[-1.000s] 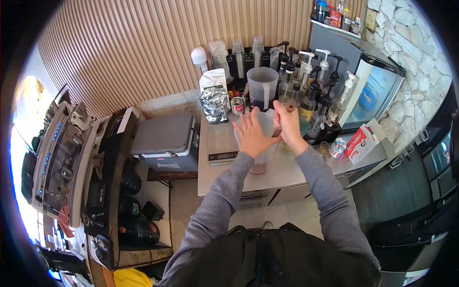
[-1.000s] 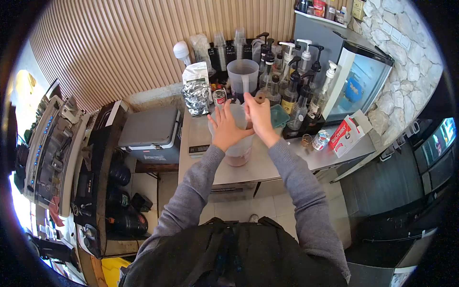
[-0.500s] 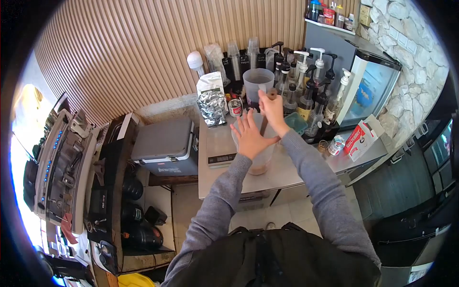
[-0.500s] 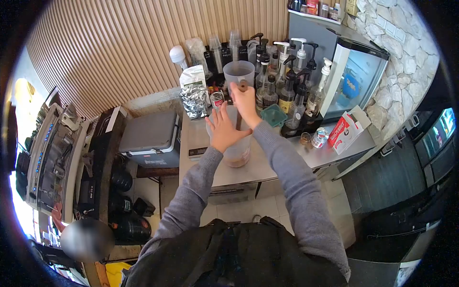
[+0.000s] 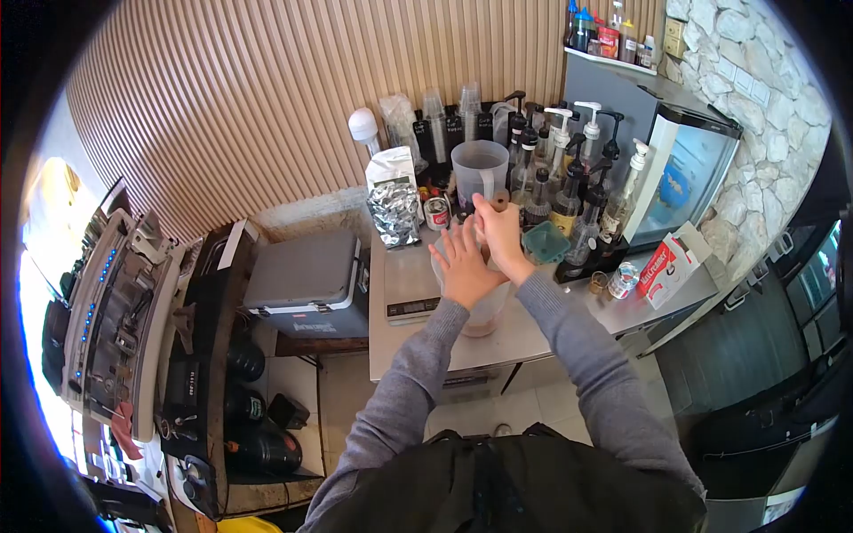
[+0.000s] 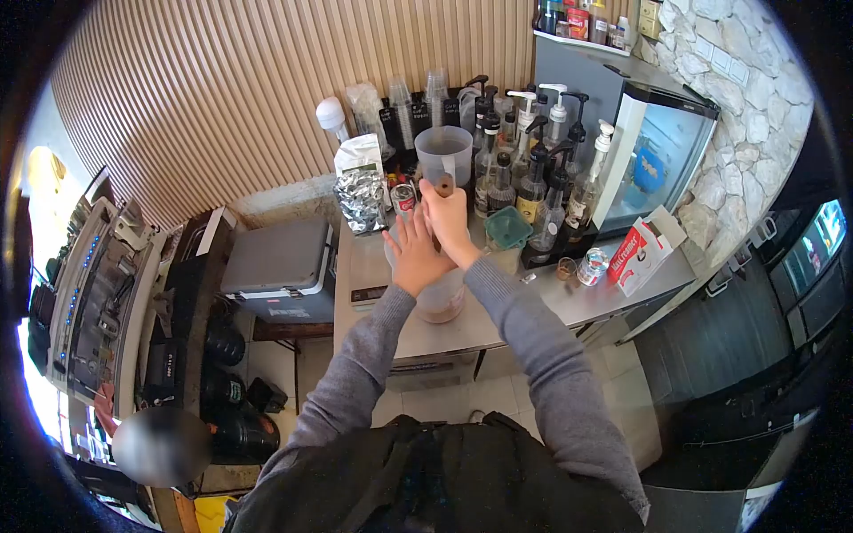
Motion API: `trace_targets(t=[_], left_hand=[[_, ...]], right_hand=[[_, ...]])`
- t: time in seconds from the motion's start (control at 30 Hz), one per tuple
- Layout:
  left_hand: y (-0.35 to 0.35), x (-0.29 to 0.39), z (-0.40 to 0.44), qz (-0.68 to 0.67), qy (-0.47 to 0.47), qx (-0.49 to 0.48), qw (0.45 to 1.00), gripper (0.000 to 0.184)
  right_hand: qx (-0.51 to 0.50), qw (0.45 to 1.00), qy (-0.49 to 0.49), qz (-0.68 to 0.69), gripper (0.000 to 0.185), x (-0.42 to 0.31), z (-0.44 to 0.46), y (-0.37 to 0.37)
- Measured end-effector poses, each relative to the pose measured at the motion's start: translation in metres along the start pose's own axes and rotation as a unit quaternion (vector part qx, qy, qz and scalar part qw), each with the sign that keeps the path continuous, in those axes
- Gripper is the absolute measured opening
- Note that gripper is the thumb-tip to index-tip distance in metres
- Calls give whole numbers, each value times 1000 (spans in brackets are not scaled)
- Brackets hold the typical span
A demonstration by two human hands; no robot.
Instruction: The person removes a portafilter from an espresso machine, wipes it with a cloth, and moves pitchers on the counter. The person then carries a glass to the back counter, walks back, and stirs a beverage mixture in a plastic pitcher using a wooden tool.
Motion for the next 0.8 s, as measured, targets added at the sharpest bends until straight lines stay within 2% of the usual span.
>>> trace_targets(t=[0.03, 0.1, 0.17, 0.23, 0.33, 0.4, 0.57, 0.7, 0.77, 0.8], left_hand=[[2, -1, 1, 0, 0, 1, 1000, 117], [1, -2, 1, 12, -4, -3, 1000, 122], [-3, 1, 0, 5, -15, -17, 1000, 122], [-7, 6, -2, -2, -25, -28, 999, 123], [-13, 8, 0, -14, -16, -9, 1000, 127], [-12, 7, 0, -7, -17, -12, 1000, 128], [-5, 5, 0, 1, -12, -22, 1000, 127], [-4, 2, 0, -6, -8, -15, 1000, 121], [-2, 1, 0, -5, -7, -17, 1000, 120], [-2, 1, 0, 3, -10, -23, 1000, 122]], right_hand=[[11, 999, -33, -27, 43, -3, 5, 4], [-16, 1000, -21, -8, 43, 0, 14, 7], [2, 996, -76, -42, 46, -2, 23, 3], [17, 998, -37, -44, 46, -2, 26, -13], [-5, 998, -41, -48, 43, -11, 13, -36], [-27, 999, 19, 27, 45, -13, 0, -44], [-47, 993, 89, 69, 44, -13, -19, -27], [-33, 997, 62, 41, 42, -1, -5, -6], [24, 999, -29, -12, 44, -2, 7, 0], [21, 999, -25, -1, 45, -1, 12, 2]])
Point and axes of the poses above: each hand's wrist, its own z-axis towards the middle knuckle, its own y-axis out of the palm, x = y × z, the point moved 5 cm from there along z, towards the middle knuckle, and after that the axes turned 6 degrees about y, right-handed, at the moved point
